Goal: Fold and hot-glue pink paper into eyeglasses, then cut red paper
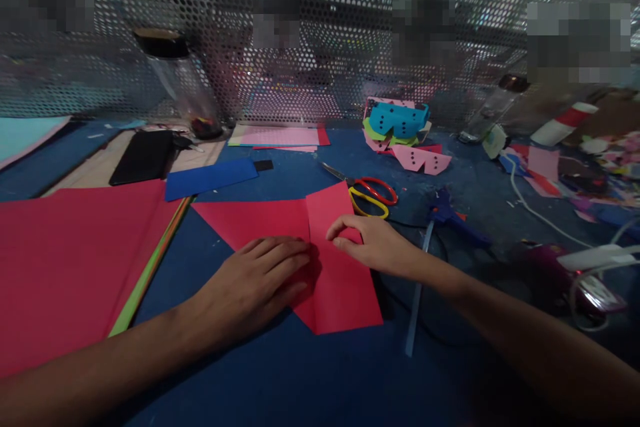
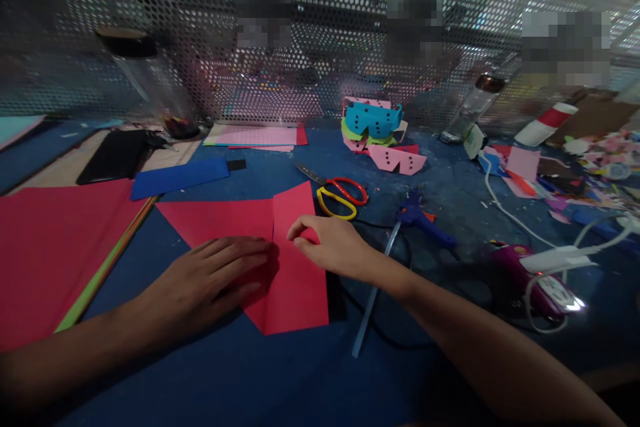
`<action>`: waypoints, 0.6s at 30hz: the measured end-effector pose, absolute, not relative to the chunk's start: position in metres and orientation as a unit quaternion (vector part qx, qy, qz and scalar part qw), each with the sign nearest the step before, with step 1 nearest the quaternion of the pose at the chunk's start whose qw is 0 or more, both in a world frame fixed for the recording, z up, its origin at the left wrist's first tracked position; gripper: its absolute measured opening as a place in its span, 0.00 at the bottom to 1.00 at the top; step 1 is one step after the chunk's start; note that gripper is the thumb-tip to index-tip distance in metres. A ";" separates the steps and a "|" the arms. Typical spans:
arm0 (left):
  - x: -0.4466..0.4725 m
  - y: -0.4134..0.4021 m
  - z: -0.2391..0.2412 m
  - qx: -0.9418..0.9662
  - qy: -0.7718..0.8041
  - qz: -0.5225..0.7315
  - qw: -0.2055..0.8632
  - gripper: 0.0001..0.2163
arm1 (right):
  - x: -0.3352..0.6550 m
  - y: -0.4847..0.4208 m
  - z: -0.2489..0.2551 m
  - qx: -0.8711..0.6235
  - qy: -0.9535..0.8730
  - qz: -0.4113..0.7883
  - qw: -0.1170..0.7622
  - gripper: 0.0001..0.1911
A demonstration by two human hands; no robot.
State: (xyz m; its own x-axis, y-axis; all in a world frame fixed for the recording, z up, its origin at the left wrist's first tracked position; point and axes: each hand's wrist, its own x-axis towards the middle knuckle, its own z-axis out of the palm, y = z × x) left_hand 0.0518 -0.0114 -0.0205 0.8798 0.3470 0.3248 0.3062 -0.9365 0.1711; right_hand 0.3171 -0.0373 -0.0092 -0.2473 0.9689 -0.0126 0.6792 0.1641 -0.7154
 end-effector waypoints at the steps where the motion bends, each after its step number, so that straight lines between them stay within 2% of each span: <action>1: 0.052 -0.012 -0.020 0.968 0.166 0.182 0.054 0.14 | 0.317 -0.036 -0.011 -0.570 -0.723 0.307 0.241 0.08; 7: 0.051 -0.013 -0.020 0.969 0.160 0.180 0.057 0.13 | 0.318 -0.036 -0.013 -0.557 -0.726 0.299 0.272 0.07; 18: 0.053 -0.013 -0.021 0.968 0.177 0.162 0.078 0.13 | 0.317 -0.039 -0.006 -0.547 -0.742 0.319 0.221 0.10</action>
State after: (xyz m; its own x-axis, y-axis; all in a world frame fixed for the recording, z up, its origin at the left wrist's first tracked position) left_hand 0.0531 -0.0130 -0.0206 0.8849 0.3671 0.2866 0.3163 -0.9254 0.2087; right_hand 0.3169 -0.0393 -0.0063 -0.3036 0.9526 -0.0213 0.6708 0.1978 -0.7148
